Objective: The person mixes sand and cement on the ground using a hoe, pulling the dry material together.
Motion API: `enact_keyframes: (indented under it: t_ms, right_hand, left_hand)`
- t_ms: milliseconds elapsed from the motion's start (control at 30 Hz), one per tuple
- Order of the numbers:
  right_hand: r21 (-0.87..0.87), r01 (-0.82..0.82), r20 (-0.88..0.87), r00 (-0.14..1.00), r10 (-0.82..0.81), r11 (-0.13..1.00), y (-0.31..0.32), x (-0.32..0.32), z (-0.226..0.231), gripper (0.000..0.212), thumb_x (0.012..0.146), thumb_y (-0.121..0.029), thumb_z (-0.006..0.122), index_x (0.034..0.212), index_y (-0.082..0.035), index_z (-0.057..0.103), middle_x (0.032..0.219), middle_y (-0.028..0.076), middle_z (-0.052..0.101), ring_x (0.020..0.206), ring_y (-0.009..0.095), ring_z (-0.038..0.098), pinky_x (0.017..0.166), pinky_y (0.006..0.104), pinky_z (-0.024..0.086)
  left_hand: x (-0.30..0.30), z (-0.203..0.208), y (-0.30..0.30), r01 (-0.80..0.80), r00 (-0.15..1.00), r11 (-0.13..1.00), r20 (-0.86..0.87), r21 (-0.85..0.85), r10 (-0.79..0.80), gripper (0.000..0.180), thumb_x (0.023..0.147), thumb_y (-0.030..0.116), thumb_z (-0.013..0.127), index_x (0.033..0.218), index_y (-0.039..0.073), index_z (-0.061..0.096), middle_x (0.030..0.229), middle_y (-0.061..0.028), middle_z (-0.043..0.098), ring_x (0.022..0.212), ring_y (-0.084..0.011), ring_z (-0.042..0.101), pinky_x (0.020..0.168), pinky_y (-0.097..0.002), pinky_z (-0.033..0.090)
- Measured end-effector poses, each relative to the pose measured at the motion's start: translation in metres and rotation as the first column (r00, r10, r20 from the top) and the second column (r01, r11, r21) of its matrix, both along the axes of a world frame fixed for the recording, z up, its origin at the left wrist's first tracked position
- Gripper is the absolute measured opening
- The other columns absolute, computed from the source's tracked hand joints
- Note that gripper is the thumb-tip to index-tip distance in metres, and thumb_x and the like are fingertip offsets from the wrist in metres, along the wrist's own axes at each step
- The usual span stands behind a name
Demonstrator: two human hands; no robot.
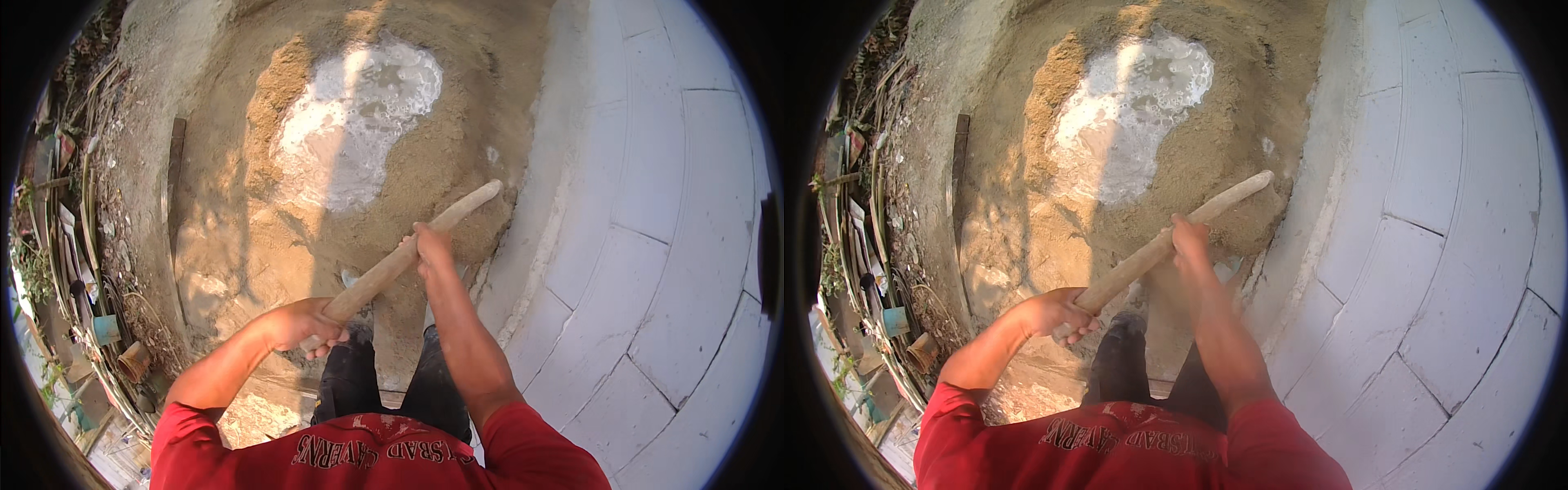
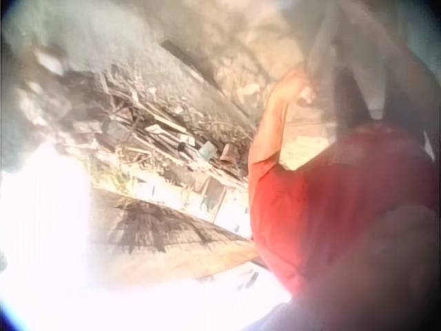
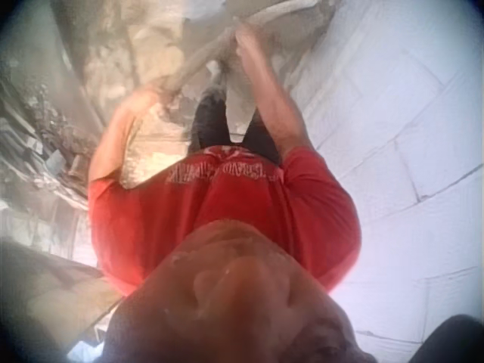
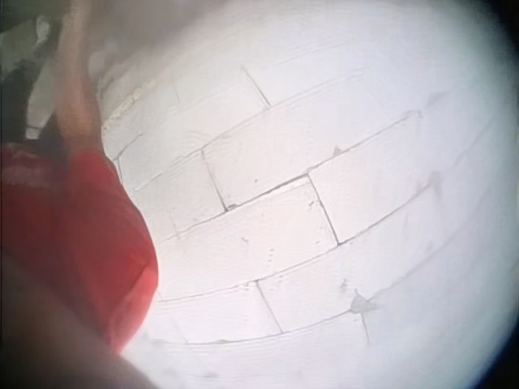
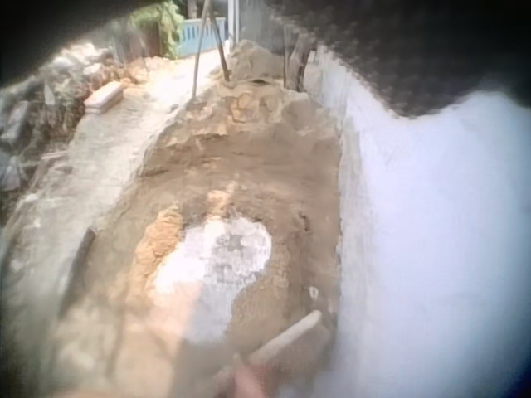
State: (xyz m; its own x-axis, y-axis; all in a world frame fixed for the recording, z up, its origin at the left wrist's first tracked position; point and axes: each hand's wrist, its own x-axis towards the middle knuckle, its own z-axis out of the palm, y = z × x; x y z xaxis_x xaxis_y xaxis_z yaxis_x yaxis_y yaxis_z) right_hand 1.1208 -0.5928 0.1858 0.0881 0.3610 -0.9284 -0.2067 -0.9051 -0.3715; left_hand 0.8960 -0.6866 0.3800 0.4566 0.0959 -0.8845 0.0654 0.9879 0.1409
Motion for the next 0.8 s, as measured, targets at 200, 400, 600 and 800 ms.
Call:
enact_keyframes:
  t_ms: [200,400,600,800]
  right_hand:
    - [0.230,0.298,-0.190,0.947,-0.258,0.926,-0.085,-0.090,0.050,0.053,0.090,-0.007,0.065,0.128,0.009,0.031,0.097,0.018,0.057,0.073,0.025,0.066,0.059,0.0393,0.055]
    - [0.280,0.116,-0.054,0.993,-0.105,0.953,-0.016,0.051,0.051,0.049,0.084,0.001,0.055,0.122,-0.005,0.025,0.089,0.012,0.050,0.063,0.020,0.059,0.056,0.0367,0.054]
    - [0.460,-0.305,0.258,0.945,0.203,0.834,0.204,0.195,-0.105,0.038,0.084,-0.007,0.059,0.115,0.002,0.041,0.084,0.010,0.054,0.062,0.017,0.058,0.049,0.0319,0.051]
    - [0.264,-0.652,0.478,0.729,0.490,0.711,0.310,0.231,-0.193,0.036,0.089,-0.012,0.061,0.114,0.005,0.042,0.088,0.012,0.059,0.062,0.018,0.061,0.053,0.0326,0.054]
  left_hand:
    - [-0.116,0.036,-0.035,0.294,0.955,0.946,-0.072,0.134,-0.287,0.065,0.075,0.002,0.079,0.131,0.003,0.046,0.076,-0.0060,0.060,0.061,-0.0148,0.062,0.050,-0.0302,0.051]
    - [0.088,-0.069,-0.084,0.085,0.996,0.986,-0.029,0.140,-0.082,0.052,0.081,0.010,0.079,0.123,0.003,0.049,0.077,-0.0041,0.059,0.056,-0.0108,0.057,0.051,-0.0273,0.047]
    - [0.304,-0.236,0.078,-0.153,0.966,0.860,-0.109,0.487,0.234,0.052,0.078,0.016,0.073,0.122,0.000,0.052,0.077,-0.0064,0.062,0.058,-0.0147,0.060,0.056,-0.0318,0.050]
    - [0.383,-0.310,0.174,-0.377,0.914,0.869,-0.022,0.321,0.404,0.046,0.077,0.008,0.069,0.116,-0.001,0.047,0.072,-0.0063,0.057,0.054,-0.0152,0.058,0.047,-0.0319,0.048]
